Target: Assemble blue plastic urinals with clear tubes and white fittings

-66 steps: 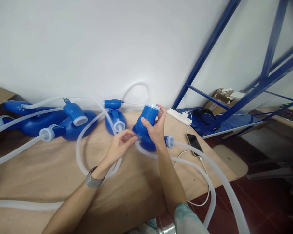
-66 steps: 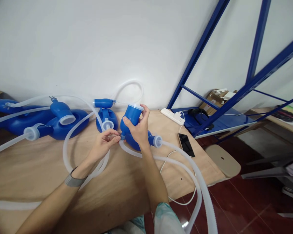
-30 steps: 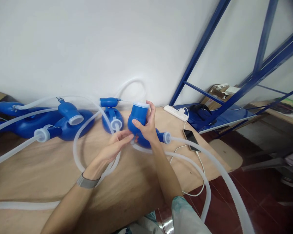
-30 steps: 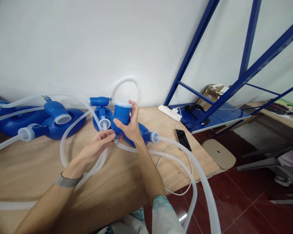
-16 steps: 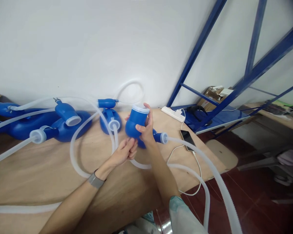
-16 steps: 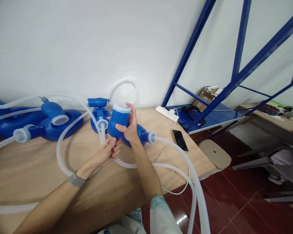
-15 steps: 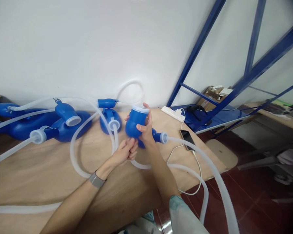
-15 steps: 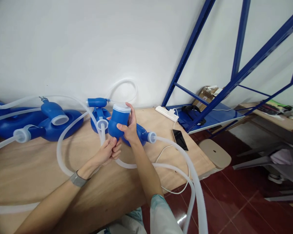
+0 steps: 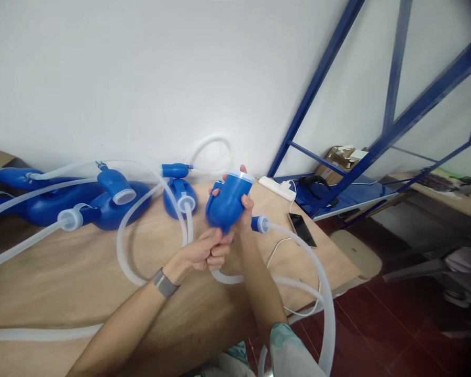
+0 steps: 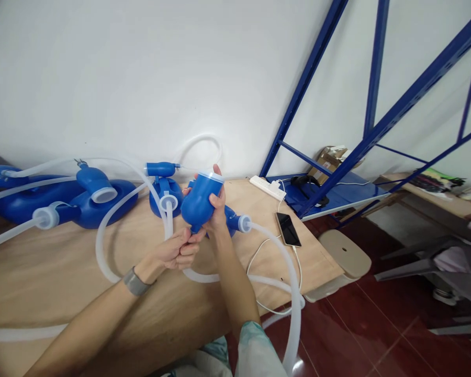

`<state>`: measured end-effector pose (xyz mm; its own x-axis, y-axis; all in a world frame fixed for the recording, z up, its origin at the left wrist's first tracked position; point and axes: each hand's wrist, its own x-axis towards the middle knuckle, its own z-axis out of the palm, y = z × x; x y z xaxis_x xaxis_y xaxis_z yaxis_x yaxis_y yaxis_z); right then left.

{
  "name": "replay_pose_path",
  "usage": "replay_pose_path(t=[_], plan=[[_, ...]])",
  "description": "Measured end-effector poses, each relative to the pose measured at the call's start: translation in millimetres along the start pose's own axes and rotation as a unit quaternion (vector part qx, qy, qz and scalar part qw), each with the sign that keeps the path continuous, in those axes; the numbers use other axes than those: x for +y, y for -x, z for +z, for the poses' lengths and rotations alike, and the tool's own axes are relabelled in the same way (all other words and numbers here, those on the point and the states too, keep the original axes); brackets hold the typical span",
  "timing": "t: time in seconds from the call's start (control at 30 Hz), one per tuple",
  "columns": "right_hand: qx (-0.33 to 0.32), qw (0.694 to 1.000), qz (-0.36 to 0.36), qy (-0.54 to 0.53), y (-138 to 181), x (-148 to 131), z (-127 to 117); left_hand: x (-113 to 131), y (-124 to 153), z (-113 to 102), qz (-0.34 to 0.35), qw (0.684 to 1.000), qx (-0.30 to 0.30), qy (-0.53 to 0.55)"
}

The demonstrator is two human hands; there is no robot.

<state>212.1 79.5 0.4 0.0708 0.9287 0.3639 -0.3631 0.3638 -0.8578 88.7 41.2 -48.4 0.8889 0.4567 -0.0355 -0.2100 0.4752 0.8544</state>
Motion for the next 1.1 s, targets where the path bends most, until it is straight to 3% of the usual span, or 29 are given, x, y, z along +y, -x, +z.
replay_pose_path(t=[0.1,0.13,0.23,0.27,0.33,0.4,0.47,0.6,0.73,0.8,0.83,0.9,0.93,1.1], plan=[[0.089,0.995,-0.032,-0.009,3.2,-14.7,0.6,19.8,2.7,6.6,0.091,0.973,0.129,-0.168],[0.105,0.994,-0.034,0.004,3.9,-18.4,0.7,21.4,4.0,8.0,0.126,0.944,0.187,-0.242],[0.181,0.977,-0.094,0.058,0.4,-34.2,-4.8,9.1,8.9,7.6,0.187,0.808,0.345,-0.44],[0.215,0.964,-0.136,0.078,-2.8,-43.1,-9.1,1.5,11.0,5.4,0.183,0.775,0.37,-0.479],[0.259,0.933,-0.222,0.116,-9.5,-66.3,-19.3,-13.6,15.5,-2.4,0.146,0.744,0.375,-0.533],[0.223,0.933,-0.248,0.138,-10.0,-90.8,-26.7,-23.2,19.4,-14.7,0.1,0.737,0.345,-0.573],[0.158,0.956,-0.21,0.134,2.2,-107.6,-28.1,-24.9,22.4,-30.7,0.064,0.728,0.322,-0.602],[0.0,0.995,-0.036,0.097,63.6,-105.4,-28.7,-10.1,34.6,-68.6,0.011,0.694,0.354,-0.627],[-0.14,0.973,0.1,0.153,124.2,-88.0,-57.4,16.7,69.4,-104.6,-0.031,0.636,0.418,-0.648],[-0.158,0.957,0.128,0.208,138.1,-87.4,-76.4,28.8,90.9,-119.8,-0.053,0.587,0.452,-0.669],[-0.154,0.952,0.136,0.226,140.9,-89.2,-84.1,32.9,100.2,-126.4,-0.072,0.544,0.466,-0.694],[-0.136,0.951,0.149,0.234,140.3,-94.1,-92.9,35.6,112.9,-136.3,-0.105,0.473,0.469,-0.739],[-0.129,0.952,0.155,0.23,137.9,-95.6,-93.7,34.1,115.4,-139.2,-0.115,0.452,0.462,-0.754],[-0.112,0.955,0.17,0.218,117.9,-74.1,-76.6,12.8,95.3,-134.4,-0.091,0.442,0.429,-0.783]])
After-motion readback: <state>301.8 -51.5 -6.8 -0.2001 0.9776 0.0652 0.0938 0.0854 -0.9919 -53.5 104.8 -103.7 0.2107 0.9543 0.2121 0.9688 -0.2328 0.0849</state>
